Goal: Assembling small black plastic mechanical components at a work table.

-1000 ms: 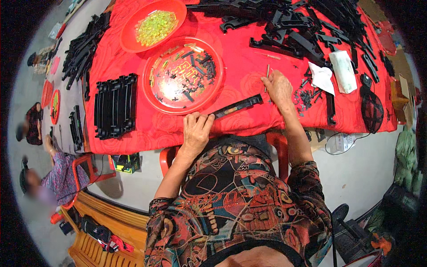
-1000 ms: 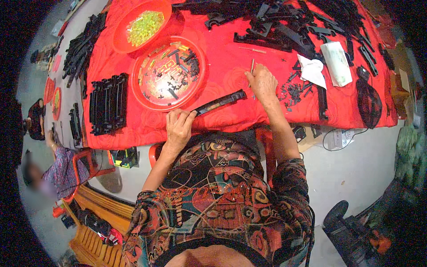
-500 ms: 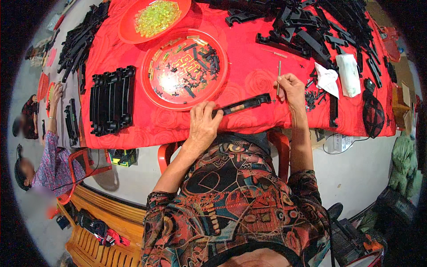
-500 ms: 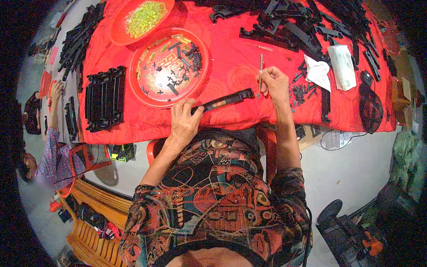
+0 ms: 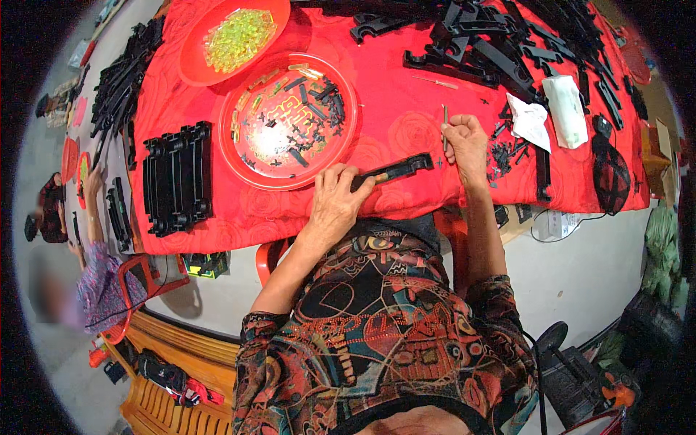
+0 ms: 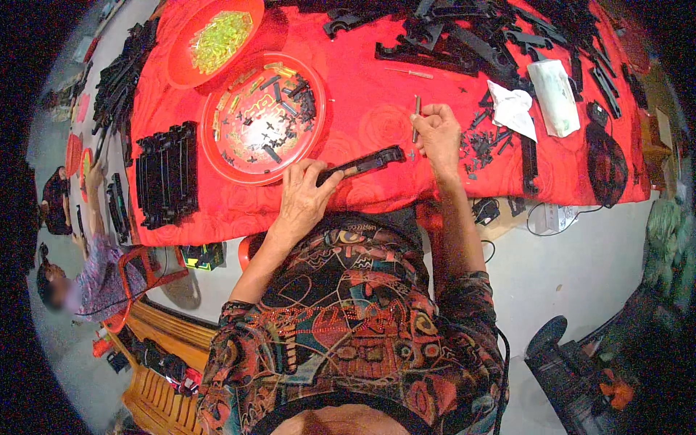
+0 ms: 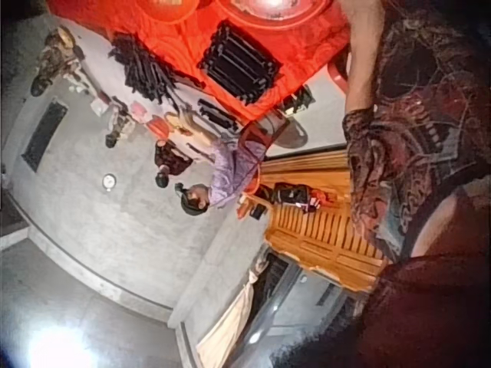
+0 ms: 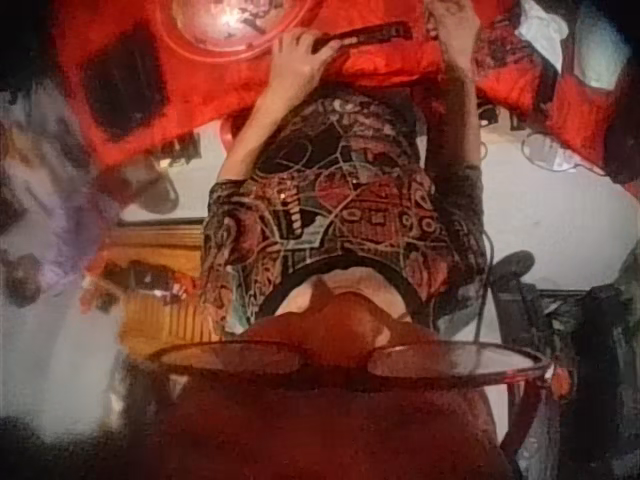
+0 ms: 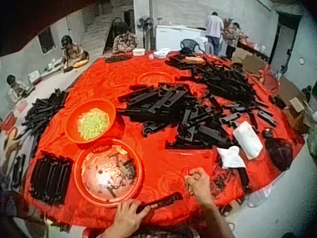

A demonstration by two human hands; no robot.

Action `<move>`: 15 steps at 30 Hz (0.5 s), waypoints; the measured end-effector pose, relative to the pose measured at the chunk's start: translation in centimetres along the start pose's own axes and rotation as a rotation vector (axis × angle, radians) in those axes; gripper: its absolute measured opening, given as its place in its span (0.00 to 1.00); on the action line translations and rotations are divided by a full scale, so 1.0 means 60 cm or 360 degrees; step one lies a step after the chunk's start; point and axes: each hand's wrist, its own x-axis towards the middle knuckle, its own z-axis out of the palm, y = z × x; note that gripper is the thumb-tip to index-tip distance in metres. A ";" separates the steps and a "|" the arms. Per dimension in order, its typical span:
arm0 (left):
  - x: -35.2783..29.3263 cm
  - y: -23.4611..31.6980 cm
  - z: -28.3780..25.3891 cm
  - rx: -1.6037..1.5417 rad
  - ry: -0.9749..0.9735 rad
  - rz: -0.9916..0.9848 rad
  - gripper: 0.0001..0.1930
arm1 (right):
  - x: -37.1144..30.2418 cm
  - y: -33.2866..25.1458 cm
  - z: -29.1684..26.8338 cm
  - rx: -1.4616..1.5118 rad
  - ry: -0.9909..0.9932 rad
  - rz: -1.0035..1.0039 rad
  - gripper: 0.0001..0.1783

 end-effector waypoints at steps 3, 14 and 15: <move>0.005 -0.004 0.005 0.0008 -0.0049 -0.0009 0.17 | -0.003 0.006 0.007 -0.0076 -0.0079 0.0014 0.11; 0.009 -0.002 0.016 -0.0111 0.0145 -0.0071 0.12 | -0.003 -0.001 0.005 -0.0125 -0.0095 0.0050 0.12; 0.009 -0.001 0.015 -0.0110 0.0168 -0.0062 0.11 | -0.006 -0.003 0.005 -0.0149 -0.0075 0.0039 0.12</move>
